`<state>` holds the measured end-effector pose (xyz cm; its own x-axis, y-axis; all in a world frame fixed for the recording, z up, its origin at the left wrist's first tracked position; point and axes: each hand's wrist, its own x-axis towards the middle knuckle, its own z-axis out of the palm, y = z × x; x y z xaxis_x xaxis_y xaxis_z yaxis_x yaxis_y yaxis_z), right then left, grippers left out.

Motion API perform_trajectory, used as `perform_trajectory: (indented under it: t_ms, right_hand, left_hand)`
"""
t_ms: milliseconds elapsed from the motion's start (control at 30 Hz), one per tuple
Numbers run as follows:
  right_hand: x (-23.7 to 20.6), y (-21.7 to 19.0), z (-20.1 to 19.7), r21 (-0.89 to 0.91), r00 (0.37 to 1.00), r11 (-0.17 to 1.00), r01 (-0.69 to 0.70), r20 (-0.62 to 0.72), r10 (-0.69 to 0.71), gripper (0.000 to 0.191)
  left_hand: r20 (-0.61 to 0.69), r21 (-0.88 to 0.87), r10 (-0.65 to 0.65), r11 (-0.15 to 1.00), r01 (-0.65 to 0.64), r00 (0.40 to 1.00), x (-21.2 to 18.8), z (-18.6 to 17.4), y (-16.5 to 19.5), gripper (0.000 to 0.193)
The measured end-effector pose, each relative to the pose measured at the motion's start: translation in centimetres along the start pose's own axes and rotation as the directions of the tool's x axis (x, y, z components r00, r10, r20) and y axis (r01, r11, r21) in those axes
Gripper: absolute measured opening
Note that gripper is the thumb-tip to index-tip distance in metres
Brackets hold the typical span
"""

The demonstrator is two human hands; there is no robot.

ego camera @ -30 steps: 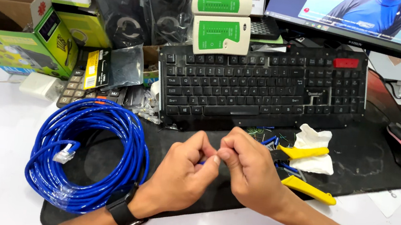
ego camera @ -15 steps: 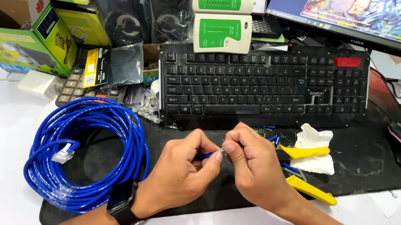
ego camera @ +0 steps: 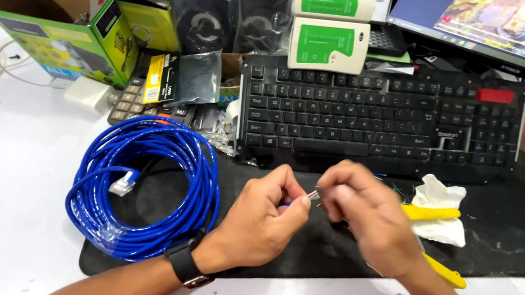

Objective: The person sits at a desk and terminates a blue ethernet cable: they strip the cable jacket, separate and straighten the small colored wires, trim them, insert them into an RJ45 connector, crimp the connector with yellow-handled crimping pliers, then plug both ends into a green cable tester and handle the tested connectors.

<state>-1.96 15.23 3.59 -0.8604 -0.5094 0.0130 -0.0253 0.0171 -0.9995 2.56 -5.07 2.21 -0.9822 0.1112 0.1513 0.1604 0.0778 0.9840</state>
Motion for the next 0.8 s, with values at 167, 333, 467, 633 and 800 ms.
perform_trajectory:
  t_ms: [167, 333, 467, 633, 800]
  right_hand:
    - [0.2, -0.4, -0.9, 0.199, 0.993, 0.974, 0.113, -0.061, -0.102, 0.029]
    - [0.2, -0.6, -1.2, -0.039, 0.980, 0.982, 0.187, -0.056, -0.189, 0.024]
    - [0.3, -0.5, -1.6, -0.063, 0.997, 0.995, 0.075, 0.007, -0.075, 0.021]
    - [-0.2, -0.3, -1.4, -0.182, 0.987, 0.972, 0.150, 0.077, -0.138, 0.023]
    - [-0.2, -0.1, -1.1, -0.274, 0.995, 0.957, 0.093, 0.042, -0.085, 0.030]
  left_hand:
    - [0.022, -0.075, -0.060, 0.995, 0.062, 0.998, 0.1, 0.0, -0.5, 0.018]
    - [0.061, -0.170, -0.093, 0.980, 0.102, 0.994, 0.1, 0.0, -0.7, 0.016]
    - [0.063, -0.172, -0.071, 0.982, 0.081, 0.995, -0.1, 0.0, -0.6, 0.016]
    - [0.078, -0.187, -0.057, 0.980, 0.071, 0.995, 0.0, 0.2, -0.4, 0.016]
    - [0.068, -0.092, -0.042, 0.995, 0.048, 0.997, -0.3, 0.2, 0.1, 0.017]
